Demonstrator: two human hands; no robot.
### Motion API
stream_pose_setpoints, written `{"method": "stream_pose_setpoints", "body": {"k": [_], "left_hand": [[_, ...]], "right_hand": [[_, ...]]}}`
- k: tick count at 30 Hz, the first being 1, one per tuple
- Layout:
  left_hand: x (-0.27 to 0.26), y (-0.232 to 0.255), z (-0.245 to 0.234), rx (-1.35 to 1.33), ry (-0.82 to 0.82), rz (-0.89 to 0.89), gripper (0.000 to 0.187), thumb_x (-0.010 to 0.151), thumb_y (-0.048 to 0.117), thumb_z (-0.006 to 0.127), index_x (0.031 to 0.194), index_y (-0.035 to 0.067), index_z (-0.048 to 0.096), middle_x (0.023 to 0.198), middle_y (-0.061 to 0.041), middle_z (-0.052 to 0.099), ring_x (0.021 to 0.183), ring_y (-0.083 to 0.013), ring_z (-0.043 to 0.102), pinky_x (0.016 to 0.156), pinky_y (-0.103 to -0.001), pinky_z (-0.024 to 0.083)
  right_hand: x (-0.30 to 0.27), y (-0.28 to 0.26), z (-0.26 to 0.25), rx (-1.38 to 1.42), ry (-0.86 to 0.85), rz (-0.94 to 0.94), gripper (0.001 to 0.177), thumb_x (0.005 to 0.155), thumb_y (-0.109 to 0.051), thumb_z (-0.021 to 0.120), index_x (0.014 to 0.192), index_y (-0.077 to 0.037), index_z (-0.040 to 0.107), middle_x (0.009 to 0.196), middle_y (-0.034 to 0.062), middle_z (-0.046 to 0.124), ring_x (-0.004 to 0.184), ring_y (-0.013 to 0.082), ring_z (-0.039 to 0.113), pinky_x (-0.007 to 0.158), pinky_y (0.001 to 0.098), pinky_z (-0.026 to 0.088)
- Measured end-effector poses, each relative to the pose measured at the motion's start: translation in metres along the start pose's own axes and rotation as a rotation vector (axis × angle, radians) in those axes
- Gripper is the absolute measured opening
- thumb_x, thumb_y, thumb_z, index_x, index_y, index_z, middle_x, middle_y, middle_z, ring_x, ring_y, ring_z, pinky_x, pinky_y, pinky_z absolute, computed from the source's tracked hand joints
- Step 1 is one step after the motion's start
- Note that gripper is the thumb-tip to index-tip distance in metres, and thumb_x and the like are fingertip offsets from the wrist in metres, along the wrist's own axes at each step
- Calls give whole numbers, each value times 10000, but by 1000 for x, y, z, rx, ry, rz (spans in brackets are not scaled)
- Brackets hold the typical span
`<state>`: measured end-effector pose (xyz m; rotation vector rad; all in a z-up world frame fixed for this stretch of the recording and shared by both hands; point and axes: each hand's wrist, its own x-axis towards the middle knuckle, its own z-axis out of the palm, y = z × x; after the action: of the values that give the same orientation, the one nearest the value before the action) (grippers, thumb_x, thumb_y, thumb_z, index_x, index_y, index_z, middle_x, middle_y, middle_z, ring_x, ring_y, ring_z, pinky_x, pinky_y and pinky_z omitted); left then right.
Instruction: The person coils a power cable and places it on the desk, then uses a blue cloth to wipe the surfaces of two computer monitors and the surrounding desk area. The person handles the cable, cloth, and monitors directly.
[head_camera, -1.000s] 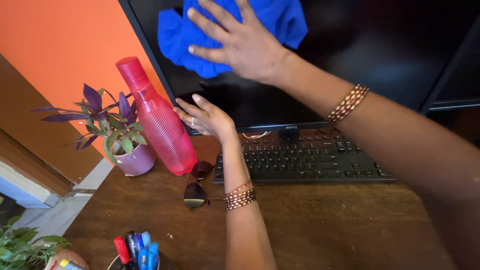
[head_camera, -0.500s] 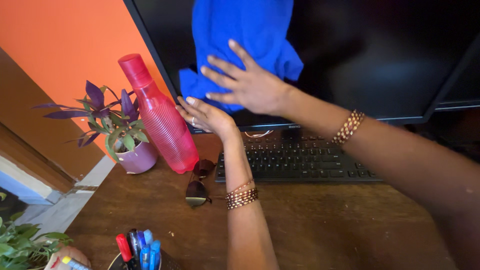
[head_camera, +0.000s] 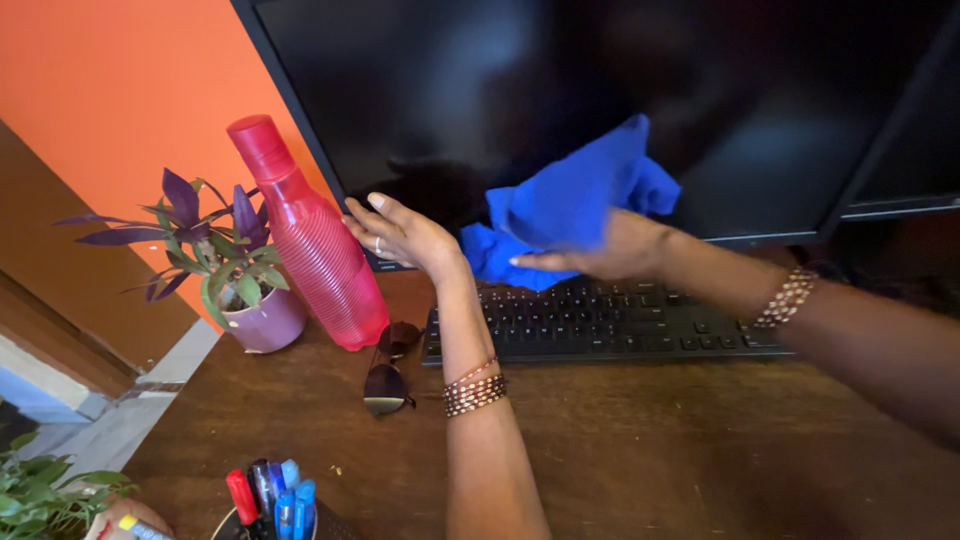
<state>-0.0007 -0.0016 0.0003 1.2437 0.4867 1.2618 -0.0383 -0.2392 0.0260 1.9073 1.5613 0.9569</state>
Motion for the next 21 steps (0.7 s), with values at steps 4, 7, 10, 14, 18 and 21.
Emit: {"method": "stream_pose_setpoints", "body": {"k": [4,7,10,14,18,21], "left_hand": [[1,-2,0,-19,-19,-20,736,1043,576,311,1585,78,323,1682,-203,147,1545,-377,171,1209,-508,244],[3,-5,1,1,5,39,735,1063,570,327,1593,61,327,1689,-215,160,1560,-381,180,1236,-505,242],[4,-6,1,5,-12,14,733,1056,567,326,1591,67,321,1685,-214,154,1550,-381,182,1225,-500,252],[3,-3,-1,-6,-37,-1,734,1055,565,323,1598,71,293,1687,-207,132,1547,-379,177,1217,-501,263],[2,0,-2,0,-53,-17,718,1054,554,326,1600,88,286,1691,-191,123,1549,-377,167,1212,-506,266],[3,-1,-1,20,-45,-16,713,1053,556,329,1599,100,284,1690,-189,119,1548,-374,172,1212,-501,272]], "right_hand": [[-16,18,-17,-122,4,50,701,877,-241,667,1545,-332,473,1638,119,361,1438,355,442,1147,607,332],[-19,37,-38,-228,52,113,713,882,-269,701,1557,-331,478,1648,130,359,1425,382,467,1119,596,373],[-23,61,-62,-344,109,197,727,887,-296,734,1568,-331,482,1657,142,358,1411,408,493,1091,586,415],[-42,94,-77,-469,225,338,748,894,-333,779,1583,-330,488,1670,157,355,1394,443,527,1054,572,471],[-91,126,-64,-40,151,634,721,1009,-206,751,1678,-152,489,1512,288,457,1200,454,548,872,526,480],[-143,136,-41,-21,330,716,605,1030,-193,765,1567,-113,496,1365,200,527,1259,377,521,998,523,453]]}}
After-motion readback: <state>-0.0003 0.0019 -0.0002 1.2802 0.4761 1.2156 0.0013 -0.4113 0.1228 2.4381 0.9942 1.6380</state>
